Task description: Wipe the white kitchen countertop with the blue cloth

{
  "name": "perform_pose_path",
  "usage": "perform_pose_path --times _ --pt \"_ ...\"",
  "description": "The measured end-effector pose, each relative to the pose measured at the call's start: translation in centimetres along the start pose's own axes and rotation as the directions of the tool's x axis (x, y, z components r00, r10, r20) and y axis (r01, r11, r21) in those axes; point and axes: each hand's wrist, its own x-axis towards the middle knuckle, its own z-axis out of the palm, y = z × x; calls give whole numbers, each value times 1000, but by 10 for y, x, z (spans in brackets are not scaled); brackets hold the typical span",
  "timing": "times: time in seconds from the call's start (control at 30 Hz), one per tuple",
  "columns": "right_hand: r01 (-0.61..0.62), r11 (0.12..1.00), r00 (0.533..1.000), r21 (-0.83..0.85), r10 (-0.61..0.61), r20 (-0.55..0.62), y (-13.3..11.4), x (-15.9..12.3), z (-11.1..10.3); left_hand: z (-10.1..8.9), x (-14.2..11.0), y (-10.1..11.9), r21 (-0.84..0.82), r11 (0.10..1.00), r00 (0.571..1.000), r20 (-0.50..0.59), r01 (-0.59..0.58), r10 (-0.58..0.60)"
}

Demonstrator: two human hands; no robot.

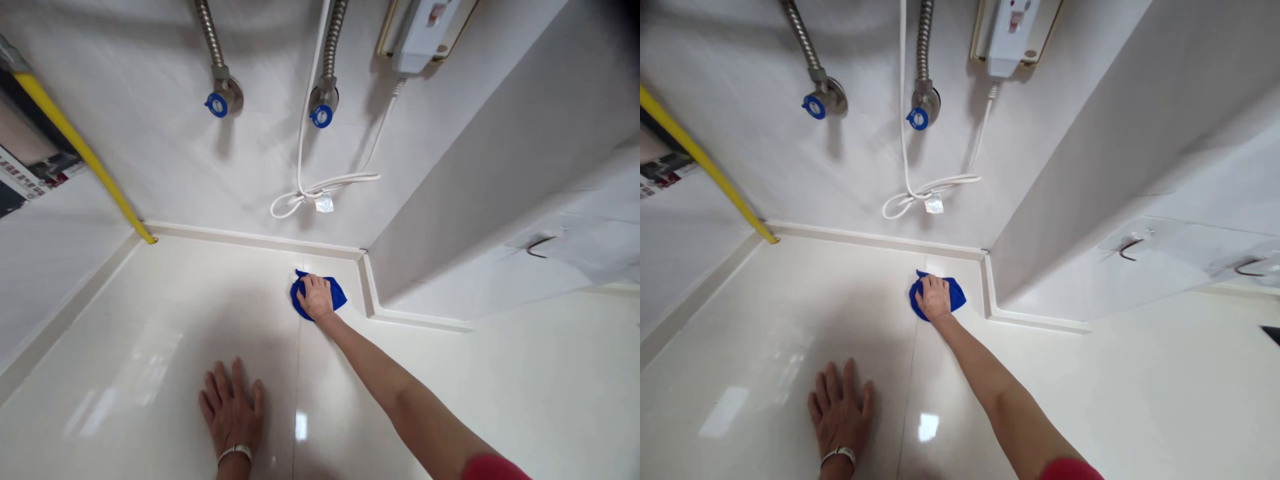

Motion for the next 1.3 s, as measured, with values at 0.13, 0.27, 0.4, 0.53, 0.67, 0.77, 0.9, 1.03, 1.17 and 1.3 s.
perform_pose_path --times 0.13,0.27,0.4,0.53,0.67,0.77,0.9,1.03,1.17,1.3 --pt "-64 997 998 -32 63 -13 5 40 5 -4 0 -2 5 1000 999 24 -31 31" --pt "-89 995 996 -43 89 -20 9 68 10 -3 1 -4 29 999 998 56 -22 20" --pt "-75 996 997 -39 74 -34 11 77 13 -1 2 -5 50 999 997 79 -8 4" --pt "-43 998 999 -39 42 -29 28 74 9 0 3 -7 39 999 999 37 -27 26" --pt "-115 991 993 -69 113 -32 65 60 -1 4 5 -8 34 999 999 -21 -36 37" --pt "-199 975 979 -102 194 -55 87 45 -8 4 5 -4 12 1000 998 -62 -29 30" --pt "-208 970 978 -124 203 -52 89 23 -12 -2 6 3 -32 999 996 -86 -5 2" --pt "-232 964 972 -126 226 -61 72 -9 -13 -7 6 7 -40 999 994 -111 -11 7" --pt "-192 977 980 -96 186 -65 56 -57 -14 -9 7 8 -25 1000 997 -78 -1 -1" --pt "-123 992 985 -5 121 -121 49 -113 -15 -12 7 11 -47 999 994 -112 3 -8"
